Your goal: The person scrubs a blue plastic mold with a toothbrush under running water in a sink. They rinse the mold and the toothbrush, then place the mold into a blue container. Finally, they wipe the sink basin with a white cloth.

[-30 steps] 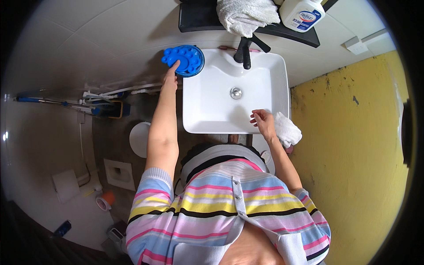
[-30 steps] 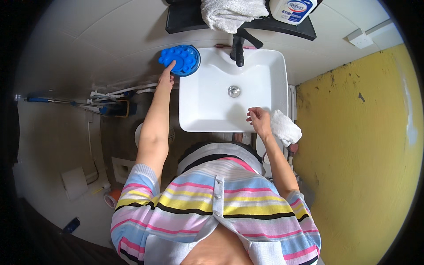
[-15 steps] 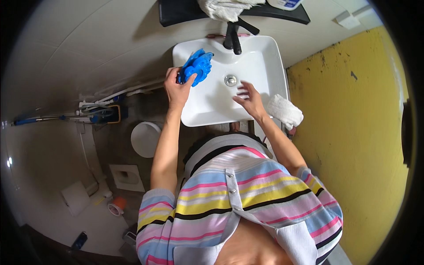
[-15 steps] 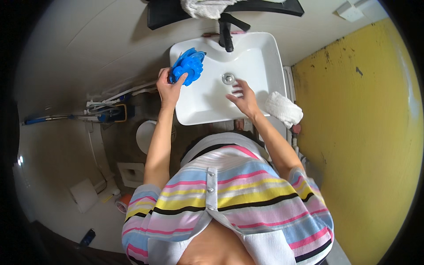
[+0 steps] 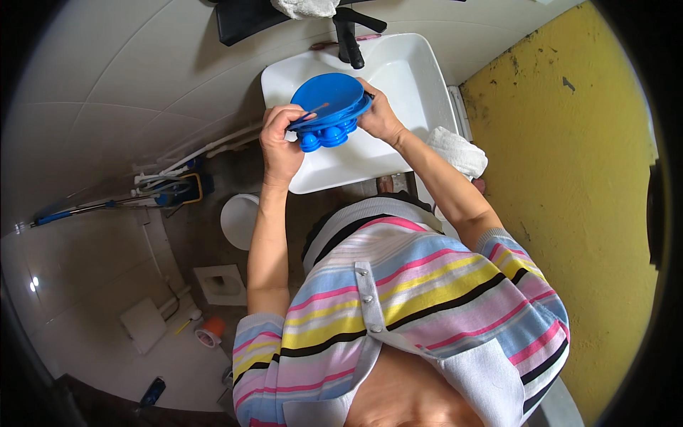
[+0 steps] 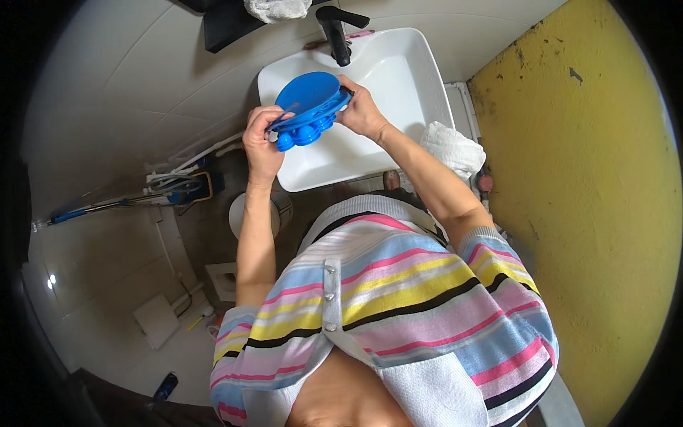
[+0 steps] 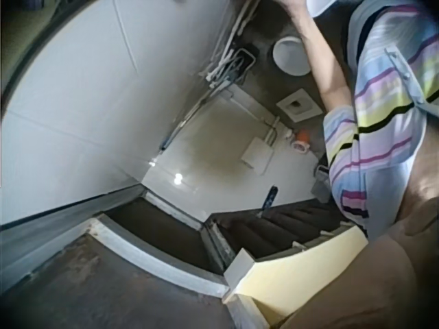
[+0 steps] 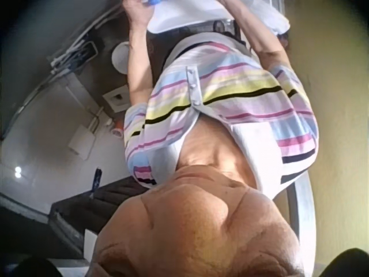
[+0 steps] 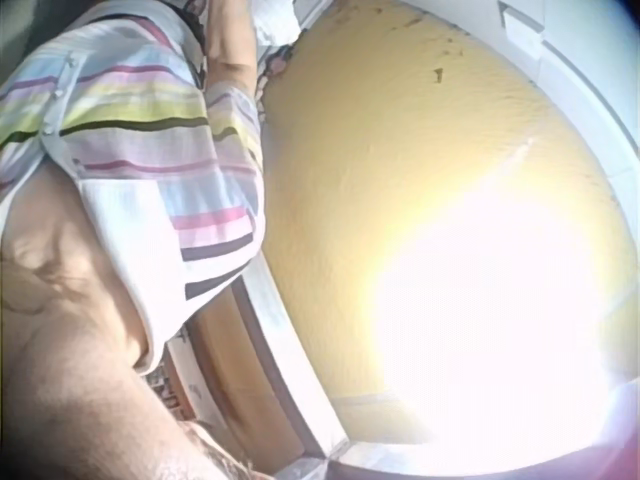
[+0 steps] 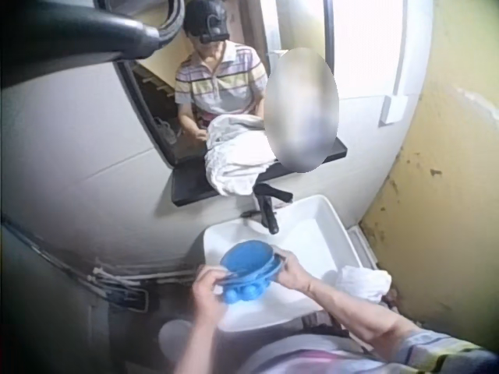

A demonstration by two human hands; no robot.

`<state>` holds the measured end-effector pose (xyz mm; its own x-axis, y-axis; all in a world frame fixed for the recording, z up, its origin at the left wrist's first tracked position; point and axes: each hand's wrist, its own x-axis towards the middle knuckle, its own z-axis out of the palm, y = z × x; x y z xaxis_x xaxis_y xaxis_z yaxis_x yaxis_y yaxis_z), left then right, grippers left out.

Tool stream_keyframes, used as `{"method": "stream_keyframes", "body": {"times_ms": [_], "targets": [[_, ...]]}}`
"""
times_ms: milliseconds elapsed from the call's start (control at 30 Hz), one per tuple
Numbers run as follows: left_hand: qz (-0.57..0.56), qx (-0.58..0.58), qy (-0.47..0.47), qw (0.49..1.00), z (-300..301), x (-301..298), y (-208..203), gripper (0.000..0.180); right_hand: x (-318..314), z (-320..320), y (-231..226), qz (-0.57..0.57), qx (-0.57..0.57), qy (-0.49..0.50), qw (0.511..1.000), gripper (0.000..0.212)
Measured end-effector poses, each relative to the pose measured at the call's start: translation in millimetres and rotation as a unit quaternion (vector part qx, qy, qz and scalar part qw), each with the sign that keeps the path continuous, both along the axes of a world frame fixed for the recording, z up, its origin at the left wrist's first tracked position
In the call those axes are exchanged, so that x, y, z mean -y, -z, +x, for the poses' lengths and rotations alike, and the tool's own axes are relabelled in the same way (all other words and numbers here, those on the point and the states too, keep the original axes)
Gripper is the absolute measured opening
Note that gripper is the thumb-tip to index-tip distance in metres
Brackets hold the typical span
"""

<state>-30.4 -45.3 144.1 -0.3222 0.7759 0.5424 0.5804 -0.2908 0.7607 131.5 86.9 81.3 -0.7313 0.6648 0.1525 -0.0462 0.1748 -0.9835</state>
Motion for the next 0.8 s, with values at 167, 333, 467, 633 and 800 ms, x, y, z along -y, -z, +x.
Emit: {"method": "stream_keyframes", "body": {"times_ms": [167,333,467,633,800], "targets": [[-0.085,0.039,0.087,0.992,-13.3,-2.9,-16.2,0.034,6.4,2.5,-39.2,0.023,-0.078,0.029,0.996,0.071],[-0.111,0.071,0.080,0.988,-23.8,-7.8,-24.2,0.037,-7.5,10.8,-44.8,0.063,0.034,0.002,0.997,0.049],[-0.055,-0.051,0.021,0.997,-5.3,-18.2,-45.8,0.032,-22.3,7.1,-44.4,0.123,-0.019,0.062,0.990,0.033],[-0.001,-0.131,-0.050,0.990,-1.5,-21.9,-48.5,0.025,-24.8,4.7,-63.7,0.169,-0.032,0.094,0.981,0.029],[0.022,-0.150,-0.064,0.986,-3.1,-17.6,-53.3,0.021,-20.8,6.2,-78.4,0.190,-0.002,0.092,0.977,0.026]]}}
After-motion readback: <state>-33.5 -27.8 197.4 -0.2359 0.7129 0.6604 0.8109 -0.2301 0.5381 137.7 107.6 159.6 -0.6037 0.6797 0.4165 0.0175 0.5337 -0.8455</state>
